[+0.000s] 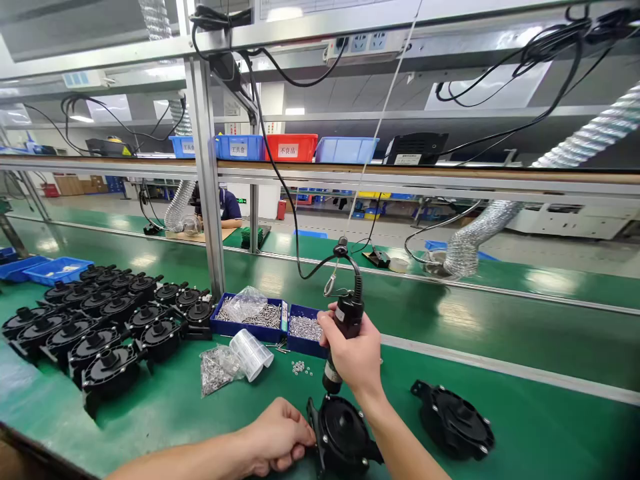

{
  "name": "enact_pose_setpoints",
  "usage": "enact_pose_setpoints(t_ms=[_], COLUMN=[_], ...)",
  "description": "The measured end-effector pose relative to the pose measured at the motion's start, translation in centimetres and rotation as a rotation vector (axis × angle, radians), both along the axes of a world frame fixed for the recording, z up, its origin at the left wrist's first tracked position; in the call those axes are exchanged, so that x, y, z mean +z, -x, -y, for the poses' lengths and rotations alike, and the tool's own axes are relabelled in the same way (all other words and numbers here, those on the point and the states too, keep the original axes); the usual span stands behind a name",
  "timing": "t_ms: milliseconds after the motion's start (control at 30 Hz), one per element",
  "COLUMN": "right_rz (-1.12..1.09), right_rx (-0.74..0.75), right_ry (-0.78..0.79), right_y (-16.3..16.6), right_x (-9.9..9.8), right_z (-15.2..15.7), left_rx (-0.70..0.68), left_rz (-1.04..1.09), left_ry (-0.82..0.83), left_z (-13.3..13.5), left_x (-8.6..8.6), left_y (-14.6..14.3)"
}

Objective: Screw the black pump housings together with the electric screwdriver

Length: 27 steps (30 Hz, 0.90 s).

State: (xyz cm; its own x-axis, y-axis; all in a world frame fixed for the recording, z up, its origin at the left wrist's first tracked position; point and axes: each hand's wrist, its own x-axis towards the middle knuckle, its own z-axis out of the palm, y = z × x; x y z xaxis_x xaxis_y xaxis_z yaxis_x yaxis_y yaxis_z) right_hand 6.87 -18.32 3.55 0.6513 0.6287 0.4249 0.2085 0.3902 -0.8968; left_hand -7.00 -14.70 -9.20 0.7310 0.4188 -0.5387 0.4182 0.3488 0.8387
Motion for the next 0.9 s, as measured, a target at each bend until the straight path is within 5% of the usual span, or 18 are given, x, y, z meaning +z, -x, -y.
enact_pose_setpoints(t_ms=[133,400,767,900], right_rz=[0.005,0.016,0.073,0.075], right_rx=[0.008,0.007,0.052,0.066], right_ry=[-0.013,-0.018,-0.012,-0.034], right_y=[0.1,0.9,1.1,1.1], right_x=[-0.1,0.2,-0.1,0.0], right_z=[0.0,0.5,0.9,1.0], left_rx=[0.049,0.275,0.367,0.421], left_rz=[0.002,0.057,0.267,0.127], left_ry=[0.104,0.046,0.101,0.032], left_z=[0.8,3.9,6.5,6.9], left_x=[-0.9,-4.5,-4.5,-2.9], left_y=[-0.3,-1.2,-0.2,-1.2])
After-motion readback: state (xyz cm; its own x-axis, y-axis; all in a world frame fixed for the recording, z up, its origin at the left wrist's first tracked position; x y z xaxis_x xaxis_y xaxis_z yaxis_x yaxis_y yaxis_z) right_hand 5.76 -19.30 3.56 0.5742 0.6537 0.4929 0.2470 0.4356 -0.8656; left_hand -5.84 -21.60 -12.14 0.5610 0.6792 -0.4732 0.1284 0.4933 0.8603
